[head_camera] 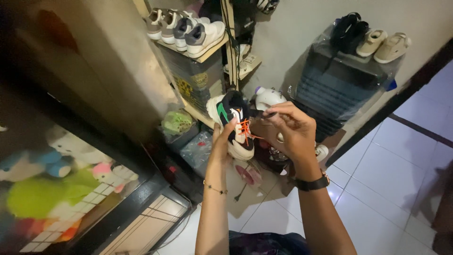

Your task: Organize and rearrange various pairs of shoes on shelves and a storage container.

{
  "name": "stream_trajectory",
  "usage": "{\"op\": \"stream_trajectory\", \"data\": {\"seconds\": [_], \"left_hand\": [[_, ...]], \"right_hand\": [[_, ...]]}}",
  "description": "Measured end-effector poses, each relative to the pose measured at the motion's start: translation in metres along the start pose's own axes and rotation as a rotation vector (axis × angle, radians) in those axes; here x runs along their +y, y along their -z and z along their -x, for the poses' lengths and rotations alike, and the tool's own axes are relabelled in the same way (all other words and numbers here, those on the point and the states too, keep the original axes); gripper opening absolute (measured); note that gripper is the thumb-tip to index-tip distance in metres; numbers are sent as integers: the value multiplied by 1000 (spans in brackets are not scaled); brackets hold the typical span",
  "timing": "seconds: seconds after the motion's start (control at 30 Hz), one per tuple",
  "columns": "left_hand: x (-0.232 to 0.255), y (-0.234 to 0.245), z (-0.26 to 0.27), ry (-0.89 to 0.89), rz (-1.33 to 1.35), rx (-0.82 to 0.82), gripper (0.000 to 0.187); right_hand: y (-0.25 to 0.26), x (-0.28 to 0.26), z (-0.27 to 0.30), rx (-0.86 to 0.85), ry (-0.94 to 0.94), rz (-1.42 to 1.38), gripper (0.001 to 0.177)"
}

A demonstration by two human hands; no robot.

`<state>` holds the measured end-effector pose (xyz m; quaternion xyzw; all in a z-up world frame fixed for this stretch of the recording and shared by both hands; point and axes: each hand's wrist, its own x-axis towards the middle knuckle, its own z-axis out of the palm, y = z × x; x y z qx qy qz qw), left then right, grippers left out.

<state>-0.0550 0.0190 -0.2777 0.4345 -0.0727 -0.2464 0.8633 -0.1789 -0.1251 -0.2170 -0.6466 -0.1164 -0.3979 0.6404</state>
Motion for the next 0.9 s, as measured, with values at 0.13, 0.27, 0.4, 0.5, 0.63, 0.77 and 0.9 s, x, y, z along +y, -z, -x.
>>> {"op": "stream_trajectory", "data": {"seconds": [0.13, 0.27, 0.4, 0.5, 0.63, 0.77, 0.9], "left_hand": [[-2, -1, -1, -44, 7, -45, 92], [-15, 11, -9, -138, 0, -130, 93], [-13, 8, -7, -131, -68, -112, 97], [-15, 10, -8, -62, -118, -79, 102], [-12, 6, -4, -46, -194, -117, 105], [-7, -1, 5, -77, -179, -173, 103], [-7, -1, 5, -72, -164, -177, 99]], "right_hand": [[9, 2, 2, 36, -76, -9, 15], [10, -8, -2, -37, 55, 333, 21], [-4, -25, -7, -91, 169, 665, 21], [-12, -27, -6, -94, 181, 763, 16], [-15, -22, -7, -96, 134, 728, 16], [-17, -16, -5, -53, 53, 658, 17], [-14, -14, -6, -45, 64, 606, 16]]}}
